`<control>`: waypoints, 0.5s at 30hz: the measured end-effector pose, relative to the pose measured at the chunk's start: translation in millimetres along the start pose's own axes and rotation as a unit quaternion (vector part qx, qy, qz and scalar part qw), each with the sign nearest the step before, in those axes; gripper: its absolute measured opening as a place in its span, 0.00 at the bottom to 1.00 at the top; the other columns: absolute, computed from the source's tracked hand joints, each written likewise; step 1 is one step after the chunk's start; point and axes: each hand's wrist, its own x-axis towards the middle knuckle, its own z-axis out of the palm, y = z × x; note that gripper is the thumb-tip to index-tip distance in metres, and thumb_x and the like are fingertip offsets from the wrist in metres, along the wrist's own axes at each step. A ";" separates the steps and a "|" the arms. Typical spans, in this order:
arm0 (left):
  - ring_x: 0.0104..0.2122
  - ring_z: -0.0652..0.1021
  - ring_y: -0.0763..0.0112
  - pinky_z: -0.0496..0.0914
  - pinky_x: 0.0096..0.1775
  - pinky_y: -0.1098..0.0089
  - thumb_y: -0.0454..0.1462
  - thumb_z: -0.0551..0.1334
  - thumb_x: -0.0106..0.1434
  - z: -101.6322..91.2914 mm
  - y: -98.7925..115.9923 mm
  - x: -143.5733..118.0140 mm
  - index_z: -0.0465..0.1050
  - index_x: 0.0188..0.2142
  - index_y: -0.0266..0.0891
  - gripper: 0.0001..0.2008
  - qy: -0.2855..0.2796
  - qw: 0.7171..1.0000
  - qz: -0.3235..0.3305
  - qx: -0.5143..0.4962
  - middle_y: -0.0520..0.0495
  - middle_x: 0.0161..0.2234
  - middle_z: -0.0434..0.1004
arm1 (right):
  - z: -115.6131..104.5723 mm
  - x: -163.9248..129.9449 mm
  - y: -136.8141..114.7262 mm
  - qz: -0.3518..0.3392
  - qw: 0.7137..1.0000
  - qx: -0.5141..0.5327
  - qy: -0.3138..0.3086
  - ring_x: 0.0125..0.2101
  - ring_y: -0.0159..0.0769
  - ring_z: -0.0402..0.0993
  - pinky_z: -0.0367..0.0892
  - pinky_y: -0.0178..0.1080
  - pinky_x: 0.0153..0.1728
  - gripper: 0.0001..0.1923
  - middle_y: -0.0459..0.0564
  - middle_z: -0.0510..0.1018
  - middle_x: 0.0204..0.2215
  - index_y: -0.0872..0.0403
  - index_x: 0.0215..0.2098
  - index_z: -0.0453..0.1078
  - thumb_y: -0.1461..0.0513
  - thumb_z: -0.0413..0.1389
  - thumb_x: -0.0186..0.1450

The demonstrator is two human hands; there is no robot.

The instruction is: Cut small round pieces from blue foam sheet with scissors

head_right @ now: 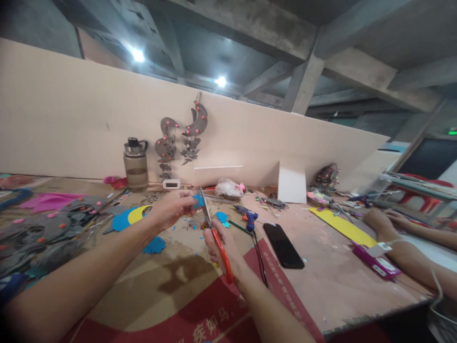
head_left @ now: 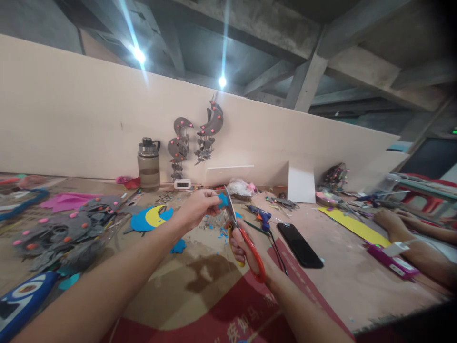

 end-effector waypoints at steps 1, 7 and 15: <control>0.19 0.69 0.77 0.62 0.26 0.73 0.38 0.65 0.45 -0.1 0.5 -0.4 0.68 0.22 0.35 0.09 -0.001 1.000 -0.001 -0.002 0.50 0.19 0.71 | -0.2 0.0 0.1 -0.001 1.000 -0.002 0.000 0.17 0.22 0.43 0.40 0.28 0.16 0.28 0.35 0.52 0.20 0.48 0.40 0.59 0.41 0.62 0.56; 0.19 0.70 0.76 0.63 0.25 0.73 0.39 0.67 0.47 0.5 2.7 -1.3 0.68 0.25 0.36 0.11 0.002 1.000 -0.003 -0.020 0.50 0.21 0.73 | -2.1 1.3 1.2 -0.015 1.000 -0.020 -0.011 0.16 0.22 0.42 0.41 0.28 0.15 0.24 0.34 0.52 0.19 0.48 0.40 0.61 0.42 0.61 0.59; 0.18 0.70 0.77 0.62 0.24 0.74 0.40 0.69 0.48 1.4 -0.5 -0.4 0.68 0.24 0.36 0.12 0.015 1.000 0.009 -0.015 0.51 0.19 0.71 | 1.3 -2.2 -1.6 -0.018 1.000 -0.003 0.011 0.16 0.22 0.43 0.41 0.27 0.16 0.24 0.35 0.54 0.20 0.48 0.38 0.58 0.43 0.61 0.59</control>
